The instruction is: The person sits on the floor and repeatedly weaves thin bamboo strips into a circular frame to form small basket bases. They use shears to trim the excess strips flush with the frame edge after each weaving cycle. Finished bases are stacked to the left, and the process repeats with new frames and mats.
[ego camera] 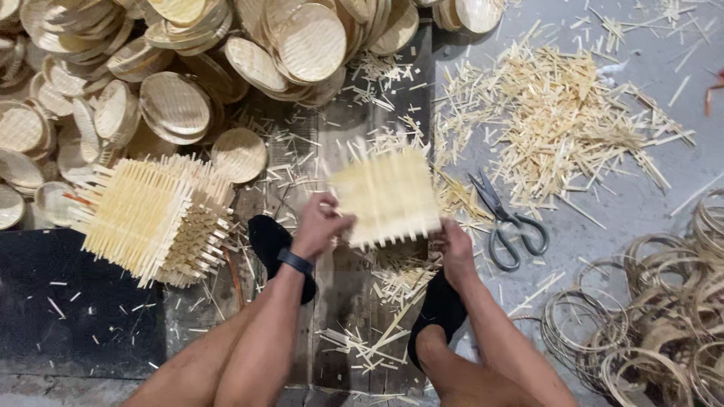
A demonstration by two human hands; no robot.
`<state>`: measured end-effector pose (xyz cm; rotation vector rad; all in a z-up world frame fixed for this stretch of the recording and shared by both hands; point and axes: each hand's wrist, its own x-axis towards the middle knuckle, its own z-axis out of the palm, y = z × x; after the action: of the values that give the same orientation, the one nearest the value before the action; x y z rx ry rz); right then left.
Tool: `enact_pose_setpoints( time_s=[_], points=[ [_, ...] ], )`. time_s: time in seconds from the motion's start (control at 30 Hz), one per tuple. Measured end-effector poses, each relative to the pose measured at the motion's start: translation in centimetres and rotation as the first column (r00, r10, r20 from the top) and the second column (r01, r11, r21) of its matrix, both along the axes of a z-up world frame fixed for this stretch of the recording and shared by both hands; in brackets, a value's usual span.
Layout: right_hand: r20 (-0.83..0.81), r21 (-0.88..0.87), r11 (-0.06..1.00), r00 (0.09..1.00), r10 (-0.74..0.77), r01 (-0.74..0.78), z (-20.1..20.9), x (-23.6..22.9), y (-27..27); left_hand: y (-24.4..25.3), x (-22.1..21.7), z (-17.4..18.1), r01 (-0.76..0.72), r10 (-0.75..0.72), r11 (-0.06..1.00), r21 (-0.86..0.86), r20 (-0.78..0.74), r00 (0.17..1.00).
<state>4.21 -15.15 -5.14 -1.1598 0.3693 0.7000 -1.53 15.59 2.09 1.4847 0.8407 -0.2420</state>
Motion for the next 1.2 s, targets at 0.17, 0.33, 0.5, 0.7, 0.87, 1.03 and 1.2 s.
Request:
enact_pose_setpoints(
  time_s=[0.17, 0.33, 0.5, 0.7, 0.87, 1.03, 1.2],
  points=[
    [0.113, -0.208, 0.961, 0.971, 0.209, -0.183, -1.8, 0.5, -1.5, -4.6, -0.4, -2.2, 0.161, -0.160, 0.960, 0.231, -0.022, 0.987],
    [0.041, -0.125, 0.977, 0.983, 0.178, -0.171, -1.5, 0.5, -1.7, -4.7, -0.4, -5.0, 0.122, -0.117, 0.989, 0.086, -0.067, 0.991],
    [-0.052, -0.043, 0.983, 0.983, 0.176, -0.179, -0.3, 0.9, -1.6, -4.3, -1.3, -7.9, 0.088, -0.090, 0.995, -0.042, -0.030, 0.996],
    [-0.032, -0.040, 0.983, 0.984, 0.175, -0.177, 0.0, 0.8, -1.7, -4.8, -1.2, -7.7, -0.017, 0.015, 1.000, -0.014, -0.100, 0.995],
    [0.011, -0.200, 0.956, 0.975, 0.221, -0.215, -2.4, 0.2, -2.6, -5.0, -1.3, -7.1, 0.001, 0.001, 1.000, 0.026, -0.094, 0.996],
    [0.088, -0.191, 0.965, 0.976, 0.199, -0.180, -1.6, 0.3, -2.1, -5.3, -1.3, -6.8, -0.059, 0.058, 0.998, -0.027, -0.025, 0.998],
    [0.100, -0.318, 0.929, 0.968, 0.231, -0.189, 0.1, 0.5, -1.5, -9.3, -3.4, -4.1, -0.409, 0.399, 0.911, -0.045, -0.149, 0.905]
  ],
)
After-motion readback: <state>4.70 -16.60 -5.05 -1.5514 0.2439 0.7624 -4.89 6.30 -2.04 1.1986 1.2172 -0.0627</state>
